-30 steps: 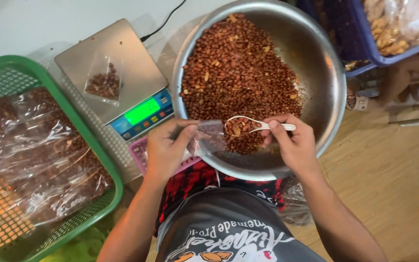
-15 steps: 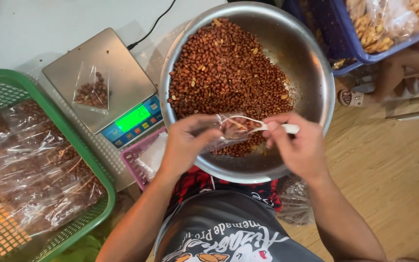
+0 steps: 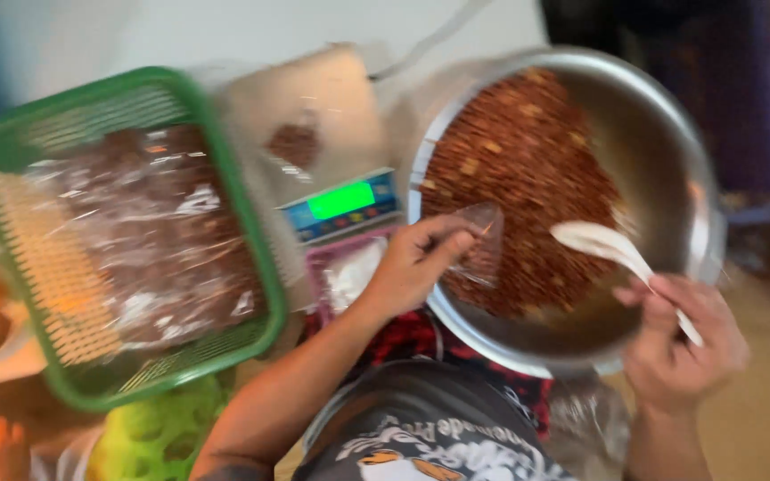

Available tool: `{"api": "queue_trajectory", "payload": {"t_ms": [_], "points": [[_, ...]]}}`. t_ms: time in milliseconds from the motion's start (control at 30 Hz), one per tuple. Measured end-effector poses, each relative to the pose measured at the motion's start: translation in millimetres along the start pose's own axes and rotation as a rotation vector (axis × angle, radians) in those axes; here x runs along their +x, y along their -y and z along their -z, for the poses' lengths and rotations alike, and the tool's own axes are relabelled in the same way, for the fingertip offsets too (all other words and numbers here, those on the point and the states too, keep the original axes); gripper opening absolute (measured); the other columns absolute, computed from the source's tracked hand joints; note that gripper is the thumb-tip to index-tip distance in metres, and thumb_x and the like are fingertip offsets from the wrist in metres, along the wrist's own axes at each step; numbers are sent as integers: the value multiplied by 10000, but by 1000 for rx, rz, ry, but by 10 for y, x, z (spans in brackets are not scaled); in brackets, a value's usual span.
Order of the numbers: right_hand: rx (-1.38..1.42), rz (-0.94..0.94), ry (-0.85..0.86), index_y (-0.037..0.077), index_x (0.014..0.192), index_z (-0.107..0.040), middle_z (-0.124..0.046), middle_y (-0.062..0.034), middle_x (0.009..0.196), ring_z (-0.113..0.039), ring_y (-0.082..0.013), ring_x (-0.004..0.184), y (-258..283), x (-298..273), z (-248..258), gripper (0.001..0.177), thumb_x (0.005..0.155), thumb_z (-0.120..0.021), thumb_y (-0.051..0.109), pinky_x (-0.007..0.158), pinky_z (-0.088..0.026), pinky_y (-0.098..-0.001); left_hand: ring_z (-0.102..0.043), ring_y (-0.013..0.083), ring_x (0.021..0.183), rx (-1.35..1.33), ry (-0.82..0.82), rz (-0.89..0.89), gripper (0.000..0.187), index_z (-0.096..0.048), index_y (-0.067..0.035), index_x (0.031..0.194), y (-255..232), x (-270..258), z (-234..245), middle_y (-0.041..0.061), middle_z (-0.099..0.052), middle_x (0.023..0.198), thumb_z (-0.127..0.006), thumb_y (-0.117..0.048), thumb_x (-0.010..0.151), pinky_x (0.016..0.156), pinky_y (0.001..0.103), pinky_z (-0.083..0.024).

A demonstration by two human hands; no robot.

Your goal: A person is manually packing roasted peanuts into small plastic bags, weighing each bag on a digital scale, while another person seals the bags using a flame.

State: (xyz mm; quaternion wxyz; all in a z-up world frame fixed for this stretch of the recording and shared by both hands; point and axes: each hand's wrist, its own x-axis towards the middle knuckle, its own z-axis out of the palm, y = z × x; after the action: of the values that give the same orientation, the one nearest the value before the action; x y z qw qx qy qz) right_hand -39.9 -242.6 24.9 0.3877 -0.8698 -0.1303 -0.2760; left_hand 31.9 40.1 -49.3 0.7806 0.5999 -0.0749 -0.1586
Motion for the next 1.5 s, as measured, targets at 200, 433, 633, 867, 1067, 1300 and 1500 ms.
{"api": "queue_trajectory", "payload": {"t_ms": [200,433,633,867,1067,1300,1500], "points": [[63,-275,163,-144,1185,-640,-673,-267,994,-720,-321,845,-99,-158,-164,158,1164,-575,-1,823,-578,-360,-489,430,1147,1237,-665,-590,204,-649,-81,731,-110,629,1770,222,-580,1218,-640,-217,882,947,567,-323],[-12,-502,284,-70,1162,-705,-733,-154,903,-697,-179,725,158,-45,-373,172,1101,-618,65,674,-565,-269,-677,249,1003,883,-330,-161,216,-757,-22,1082,-337,744,2238,115,-718,1092,-716,-213,988,883,393,-514],[-33,-457,395,-5,1127,-727,-749,-88,782,-702,-123,618,11,-57,-478,183,1050,-646,141,542,-572,-228,-617,311,1269,1116,-438,-829,411,-478,-1,1448,-536,236,1865,116,-484,1439,-674,-5,1087,964,384,-615],[-33,-76,419,121,1170,-773,-734,-133,863,-729,-373,808,409,132,-585,224,960,-712,167,713,-569,-455,-624,301,1199,704,-558,-745,677,-496,-47,1363,-323,-67,429,168,-649,1298,-882,-240,843,1028,423,-545],[-38,49,500,152,1258,-745,-612,-100,742,-683,-361,670,532,247,-382,290,995,-624,158,599,-570,-421,-662,289,1264,225,23,31,848,-492,-164,1531,-413,-196,-424,147,-739,1272,-859,-152,767,1076,410,-515],[-50,-25,532,143,1231,-744,-642,-91,760,-681,-331,675,338,77,-241,262,1021,-587,157,602,-578,-417,-723,182,1139,172,13,147,481,-714,-122,1314,-369,-177,-609,87,-795,1156,-801,-118,841,985,351,-583],[-64,-20,536,169,1240,-747,-599,-67,713,-658,-290,618,337,89,-283,276,1005,-603,161,570,-570,-389,-742,267,1108,166,-31,109,333,-746,-53,1253,-398,-191,-623,151,-797,1107,-717,-103,925,913,390,-617]]}}
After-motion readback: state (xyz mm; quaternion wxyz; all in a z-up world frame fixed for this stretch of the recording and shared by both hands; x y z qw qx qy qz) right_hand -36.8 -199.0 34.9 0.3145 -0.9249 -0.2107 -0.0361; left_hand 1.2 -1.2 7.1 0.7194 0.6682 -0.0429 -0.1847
